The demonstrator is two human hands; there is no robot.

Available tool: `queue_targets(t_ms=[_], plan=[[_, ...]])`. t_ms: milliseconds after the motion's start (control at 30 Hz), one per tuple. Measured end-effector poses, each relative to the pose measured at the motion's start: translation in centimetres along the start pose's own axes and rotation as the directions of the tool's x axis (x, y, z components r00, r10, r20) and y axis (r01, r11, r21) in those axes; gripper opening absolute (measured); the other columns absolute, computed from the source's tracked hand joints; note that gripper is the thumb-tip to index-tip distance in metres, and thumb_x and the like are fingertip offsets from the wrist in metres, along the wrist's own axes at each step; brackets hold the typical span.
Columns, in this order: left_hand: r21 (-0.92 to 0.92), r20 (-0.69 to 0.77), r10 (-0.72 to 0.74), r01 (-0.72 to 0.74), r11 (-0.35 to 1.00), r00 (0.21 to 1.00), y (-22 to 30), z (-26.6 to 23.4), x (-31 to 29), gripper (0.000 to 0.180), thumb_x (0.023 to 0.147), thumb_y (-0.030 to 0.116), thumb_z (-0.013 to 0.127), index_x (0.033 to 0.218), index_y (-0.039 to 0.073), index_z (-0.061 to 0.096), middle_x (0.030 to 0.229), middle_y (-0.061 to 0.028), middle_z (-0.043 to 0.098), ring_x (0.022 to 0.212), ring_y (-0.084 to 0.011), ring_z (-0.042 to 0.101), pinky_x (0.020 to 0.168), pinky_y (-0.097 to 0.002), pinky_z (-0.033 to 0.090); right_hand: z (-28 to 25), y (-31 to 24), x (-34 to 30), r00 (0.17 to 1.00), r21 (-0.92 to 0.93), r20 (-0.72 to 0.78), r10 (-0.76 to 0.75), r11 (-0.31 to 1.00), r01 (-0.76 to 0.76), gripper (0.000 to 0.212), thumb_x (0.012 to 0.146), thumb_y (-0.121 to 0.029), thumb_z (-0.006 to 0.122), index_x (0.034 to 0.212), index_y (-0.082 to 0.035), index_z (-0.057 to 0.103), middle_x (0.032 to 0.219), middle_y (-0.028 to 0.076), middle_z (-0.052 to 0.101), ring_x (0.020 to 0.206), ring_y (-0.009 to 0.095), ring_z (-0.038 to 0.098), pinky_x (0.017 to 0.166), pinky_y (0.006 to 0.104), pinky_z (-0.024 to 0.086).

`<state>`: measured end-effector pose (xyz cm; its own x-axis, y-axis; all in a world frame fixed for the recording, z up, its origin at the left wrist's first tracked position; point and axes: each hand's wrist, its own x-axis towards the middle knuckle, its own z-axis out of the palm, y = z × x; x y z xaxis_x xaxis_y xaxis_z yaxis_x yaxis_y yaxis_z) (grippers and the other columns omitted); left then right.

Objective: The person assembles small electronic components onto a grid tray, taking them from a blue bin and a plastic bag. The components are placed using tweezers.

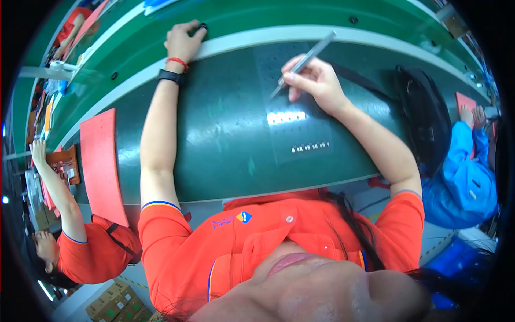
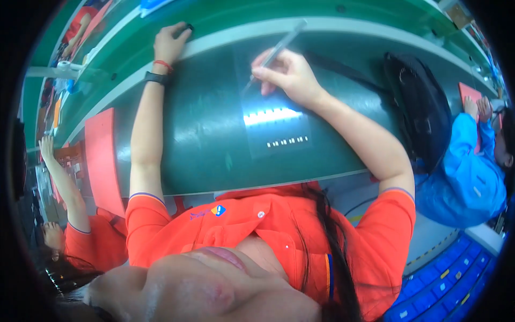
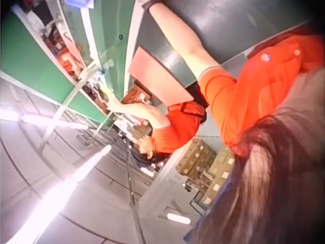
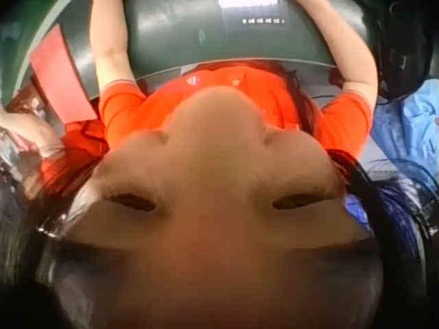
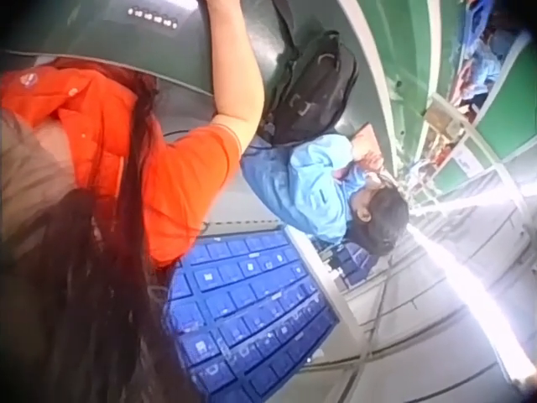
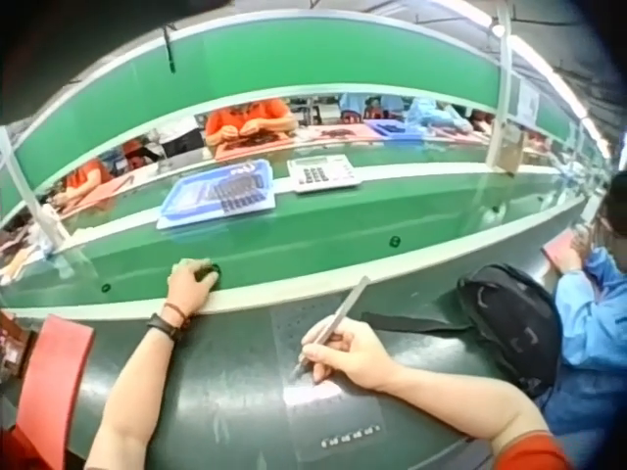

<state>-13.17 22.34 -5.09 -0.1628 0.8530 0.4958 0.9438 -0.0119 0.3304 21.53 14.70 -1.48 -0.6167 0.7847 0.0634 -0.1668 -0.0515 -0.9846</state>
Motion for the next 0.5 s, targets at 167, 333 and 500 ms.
queue_targets(t_ms=[167, 333, 500], plan=[[-0.14, -0.093, 0.275, -0.286, 0.948, 0.957, 5.1, -2.0, -3.5, 0.036, 0.078, 0.033, 0.068, 0.106, 0.01, 0.066, 0.105, -0.0125, 0.063, 0.1, -0.0294, 0.058, 0.087, -0.0402, 0.044, -0.7, -0.8, -0.8, 0.995, -0.04, -0.059, -0.08, 0.996, 0.078, 0.019, 0.088, -0.013, 0.062, 0.1, 0.0, 0.059, 0.082, 0.008, 0.063, 0.066, 0.012, 0.062, 0.062, 0.0228, 0.05], [-0.473, 0.187, 0.649, -0.511, 0.717, 0.738, 14.8, -8.8, -11.6, 0.025, 0.078, 0.016, 0.067, 0.101, 0.006, 0.065, 0.109, -0.0136, 0.06, 0.104, -0.0308, 0.055, 0.088, -0.0388, 0.043, -2.0, -2.5, -4.6, 0.998, -0.094, 0.061, -0.013, 0.995, 0.019, 0.018, 0.088, -0.013, 0.061, 0.101, -0.001, 0.058, 0.084, 0.008, 0.064, 0.074, 0.014, 0.065, 0.068, 0.0231, 0.053], [-0.568, 0.291, 0.838, -0.621, 0.54, 0.462, 17.3, -10.7, -16.7, 0.042, 0.078, 0.032, 0.069, 0.113, 0.011, 0.059, 0.12, -0.0105, 0.051, 0.113, -0.0266, 0.05, 0.092, -0.04, 0.039, -0.8, -1.4, -8.0, 0.99, 0.0, 0.075, 0.12, 0.993, -0.121, 0.016, 0.088, -0.007, 0.06, 0.101, 0.001, 0.057, 0.089, 0.007, 0.062, 0.082, 0.014, 0.064, 0.074, 0.0244, 0.053]])
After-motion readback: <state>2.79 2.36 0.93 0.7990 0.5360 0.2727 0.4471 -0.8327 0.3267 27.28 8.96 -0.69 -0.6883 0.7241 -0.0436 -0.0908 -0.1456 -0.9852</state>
